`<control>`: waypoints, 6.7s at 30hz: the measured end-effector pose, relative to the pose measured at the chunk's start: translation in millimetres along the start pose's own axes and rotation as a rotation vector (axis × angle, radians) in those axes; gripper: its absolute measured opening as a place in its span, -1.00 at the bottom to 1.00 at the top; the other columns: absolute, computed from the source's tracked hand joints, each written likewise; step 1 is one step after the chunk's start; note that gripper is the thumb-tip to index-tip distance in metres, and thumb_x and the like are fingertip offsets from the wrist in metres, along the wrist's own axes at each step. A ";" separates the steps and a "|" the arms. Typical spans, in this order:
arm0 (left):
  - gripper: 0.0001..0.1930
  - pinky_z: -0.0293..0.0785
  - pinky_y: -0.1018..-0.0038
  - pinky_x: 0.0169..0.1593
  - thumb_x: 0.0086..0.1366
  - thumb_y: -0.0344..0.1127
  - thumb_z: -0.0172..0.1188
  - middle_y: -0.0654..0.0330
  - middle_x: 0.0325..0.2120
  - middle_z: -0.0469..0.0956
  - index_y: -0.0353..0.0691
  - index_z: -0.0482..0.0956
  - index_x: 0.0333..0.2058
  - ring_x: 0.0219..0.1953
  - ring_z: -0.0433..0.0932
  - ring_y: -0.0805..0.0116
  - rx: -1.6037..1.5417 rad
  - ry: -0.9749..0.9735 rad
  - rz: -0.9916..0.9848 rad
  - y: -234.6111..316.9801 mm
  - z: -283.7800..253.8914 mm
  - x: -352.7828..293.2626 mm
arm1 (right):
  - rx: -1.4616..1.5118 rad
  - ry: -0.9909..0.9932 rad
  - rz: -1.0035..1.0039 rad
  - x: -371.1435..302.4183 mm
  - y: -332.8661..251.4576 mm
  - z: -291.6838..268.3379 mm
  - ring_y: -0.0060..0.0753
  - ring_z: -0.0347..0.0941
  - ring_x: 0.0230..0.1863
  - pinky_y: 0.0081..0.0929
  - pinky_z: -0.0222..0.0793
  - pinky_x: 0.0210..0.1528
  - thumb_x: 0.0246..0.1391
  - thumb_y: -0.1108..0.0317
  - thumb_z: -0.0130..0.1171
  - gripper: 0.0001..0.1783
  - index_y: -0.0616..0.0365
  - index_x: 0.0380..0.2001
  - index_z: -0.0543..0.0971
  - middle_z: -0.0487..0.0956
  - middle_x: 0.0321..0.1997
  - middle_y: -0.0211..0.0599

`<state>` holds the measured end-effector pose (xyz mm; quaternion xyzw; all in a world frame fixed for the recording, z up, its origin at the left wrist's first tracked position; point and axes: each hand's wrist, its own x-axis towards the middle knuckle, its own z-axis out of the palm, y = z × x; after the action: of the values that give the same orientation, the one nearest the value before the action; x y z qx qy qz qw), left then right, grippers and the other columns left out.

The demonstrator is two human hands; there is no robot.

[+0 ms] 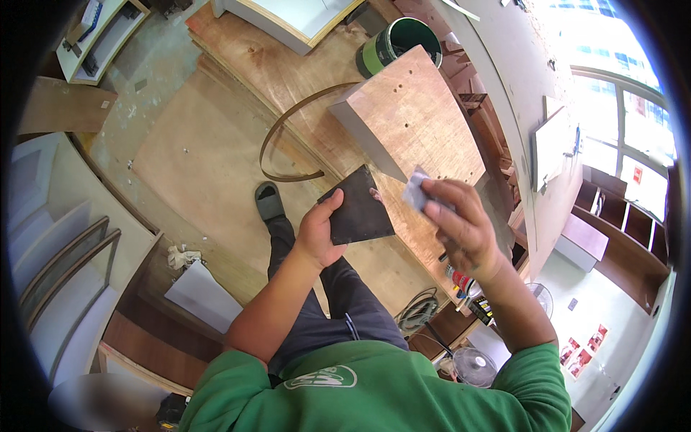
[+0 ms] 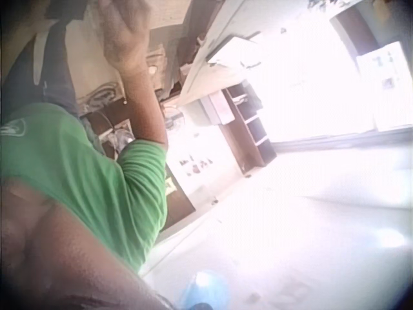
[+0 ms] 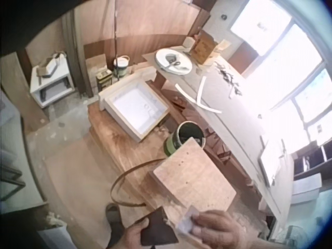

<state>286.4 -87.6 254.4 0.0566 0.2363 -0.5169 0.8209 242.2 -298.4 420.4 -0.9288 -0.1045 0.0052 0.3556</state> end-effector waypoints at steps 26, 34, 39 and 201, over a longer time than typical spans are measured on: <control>-0.67 0.59 0.32 0.03 0.33 -0.43 0.12 0.00 -0.08 0.62 -0.48 0.51 0.03 -0.07 0.65 0.23 0.521 0.106 0.250 -89.0 99.8 -33.2 | 0.243 0.081 0.534 -157.7 21.5 -76.1 -0.38 0.52 -0.16 -0.47 0.42 -0.07 0.18 0.51 0.15 -0.69 0.13 -0.01 0.61 0.64 -0.12 -0.26; -0.70 0.46 0.58 -0.13 0.42 -0.32 0.16 0.22 -0.23 0.60 -0.46 0.56 -0.03 -0.24 0.53 0.53 0.768 0.174 0.506 -110.8 104.4 -32.5 | 0.973 0.231 1.031 -155.5 -21.3 -42.8 -0.69 0.45 -0.29 -0.61 0.38 -0.24 0.24 0.31 0.24 -0.75 0.31 -0.18 0.60 0.60 -0.33 -0.50; -0.75 0.38 0.66 -0.23 0.41 -0.36 0.16 0.32 -0.33 0.57 -0.44 0.58 -0.07 -0.33 0.45 0.63 0.827 0.183 0.553 -117.0 104.3 -35.1 | 1.097 0.390 1.071 -150.9 -16.6 -18.8 -0.64 0.50 -0.25 -0.60 0.42 -0.15 0.25 0.32 0.21 -0.76 0.33 -0.19 0.59 0.64 -0.29 -0.43; -0.60 0.36 0.64 -0.26 0.47 -0.37 0.04 0.32 -0.34 0.53 -0.32 0.39 0.23 -0.37 0.38 0.65 0.976 0.140 0.913 21.8 -27.1 110.1 | 1.664 0.293 0.522 -17.6 32.1 127.1 0.18 0.53 -0.20 -0.06 0.44 -0.13 0.16 0.26 0.25 -0.72 0.31 -0.26 0.68 0.66 -0.27 0.19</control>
<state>335.6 -159.0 178.0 0.5489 -0.0195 -0.1603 0.8202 220.5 -241.4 303.0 -0.3543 0.1952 0.0416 0.9136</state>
